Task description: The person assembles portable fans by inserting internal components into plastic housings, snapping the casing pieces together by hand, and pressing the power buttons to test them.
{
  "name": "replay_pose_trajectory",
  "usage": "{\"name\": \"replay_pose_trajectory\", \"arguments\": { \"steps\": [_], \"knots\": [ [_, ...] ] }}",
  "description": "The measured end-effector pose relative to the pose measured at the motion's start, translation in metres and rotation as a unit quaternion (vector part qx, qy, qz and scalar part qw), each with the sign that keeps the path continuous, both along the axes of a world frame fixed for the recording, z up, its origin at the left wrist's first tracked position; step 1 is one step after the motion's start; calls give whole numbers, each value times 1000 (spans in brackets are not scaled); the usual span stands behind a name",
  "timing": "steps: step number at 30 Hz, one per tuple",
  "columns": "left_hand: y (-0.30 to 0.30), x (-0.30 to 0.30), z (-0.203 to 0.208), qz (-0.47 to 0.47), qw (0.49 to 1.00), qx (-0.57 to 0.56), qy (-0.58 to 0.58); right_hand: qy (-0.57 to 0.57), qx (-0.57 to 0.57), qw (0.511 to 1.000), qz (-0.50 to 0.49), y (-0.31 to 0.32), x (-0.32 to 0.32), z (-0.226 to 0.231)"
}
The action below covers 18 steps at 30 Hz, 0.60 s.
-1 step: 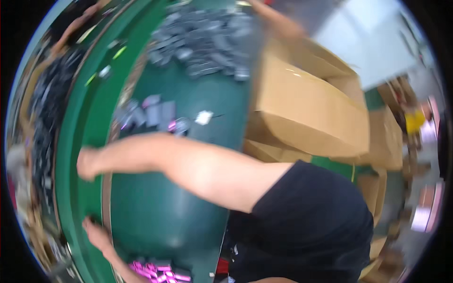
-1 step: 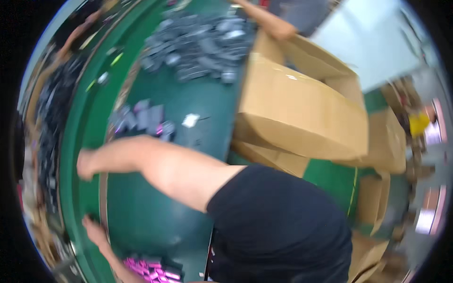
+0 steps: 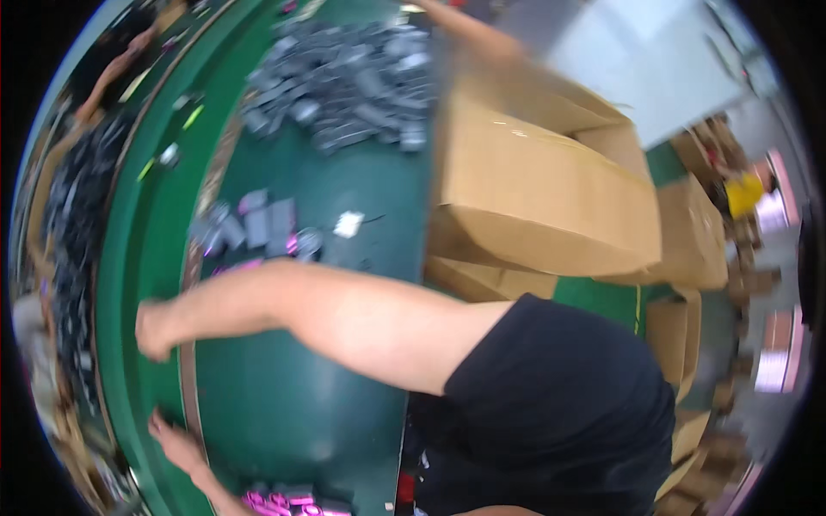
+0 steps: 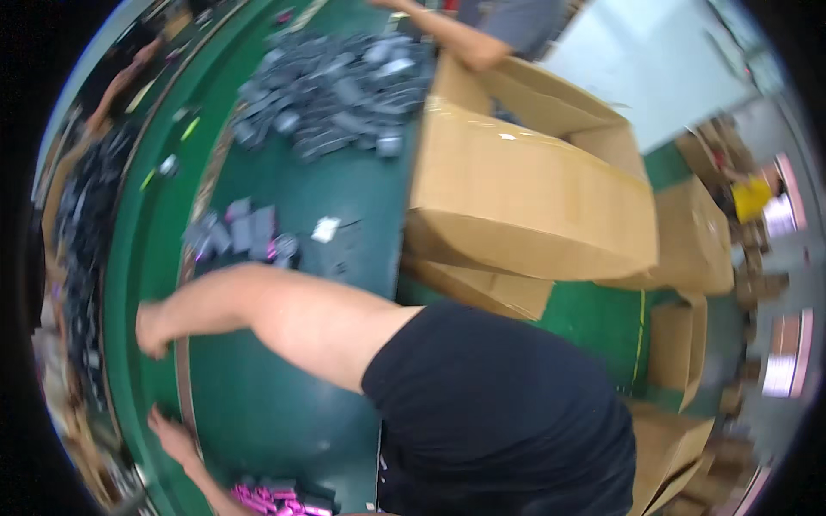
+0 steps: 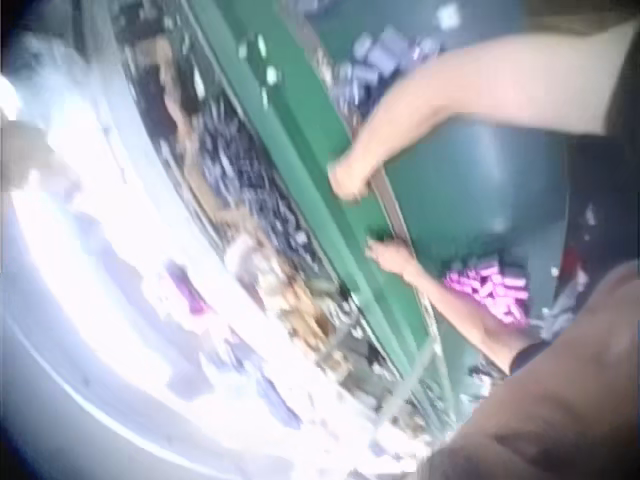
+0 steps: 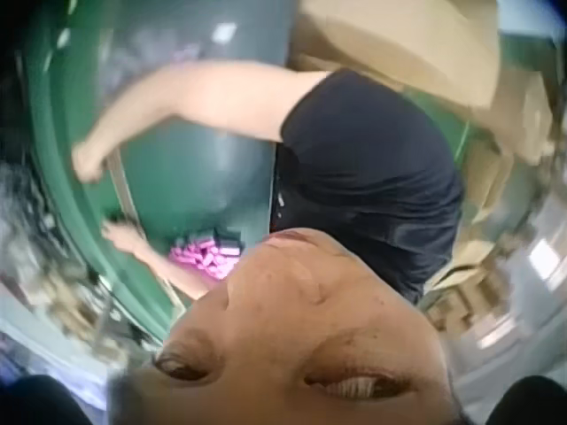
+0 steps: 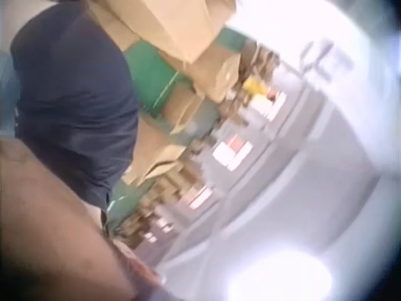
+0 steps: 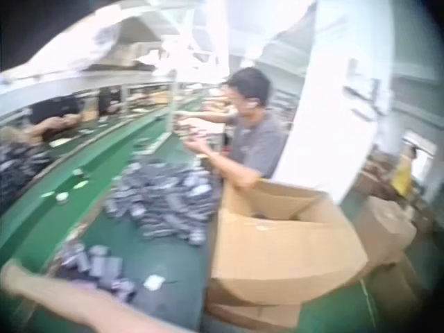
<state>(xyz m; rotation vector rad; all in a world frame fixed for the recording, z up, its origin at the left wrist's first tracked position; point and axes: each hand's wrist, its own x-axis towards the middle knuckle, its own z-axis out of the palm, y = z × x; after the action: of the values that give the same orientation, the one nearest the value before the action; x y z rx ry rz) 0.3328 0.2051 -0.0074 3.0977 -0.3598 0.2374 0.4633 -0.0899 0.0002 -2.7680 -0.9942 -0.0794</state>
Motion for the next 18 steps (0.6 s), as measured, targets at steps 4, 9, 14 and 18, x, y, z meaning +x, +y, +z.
{"name": "replay_pose_trajectory", "arguments": {
  "steps": [4, 9, 14, 18],
  "knots": [
    [-30, 15, 3, 14, 991, -121, -50, 127, -72, 989, 11, -5, -68, 58],
    [-53, 45, -22, 47, 821, -543, 171, 120, 351, 924, -91, -70, -184, 44],
    [-255, -145, 105, 7, 765, -630, 133, 62, 636, 763, -101, -93, -266, 6],
    [-254, -189, 69, -60, 690, -708, 136, 169, 682, 709, -54, -94, -294, -19]
  ]
}}
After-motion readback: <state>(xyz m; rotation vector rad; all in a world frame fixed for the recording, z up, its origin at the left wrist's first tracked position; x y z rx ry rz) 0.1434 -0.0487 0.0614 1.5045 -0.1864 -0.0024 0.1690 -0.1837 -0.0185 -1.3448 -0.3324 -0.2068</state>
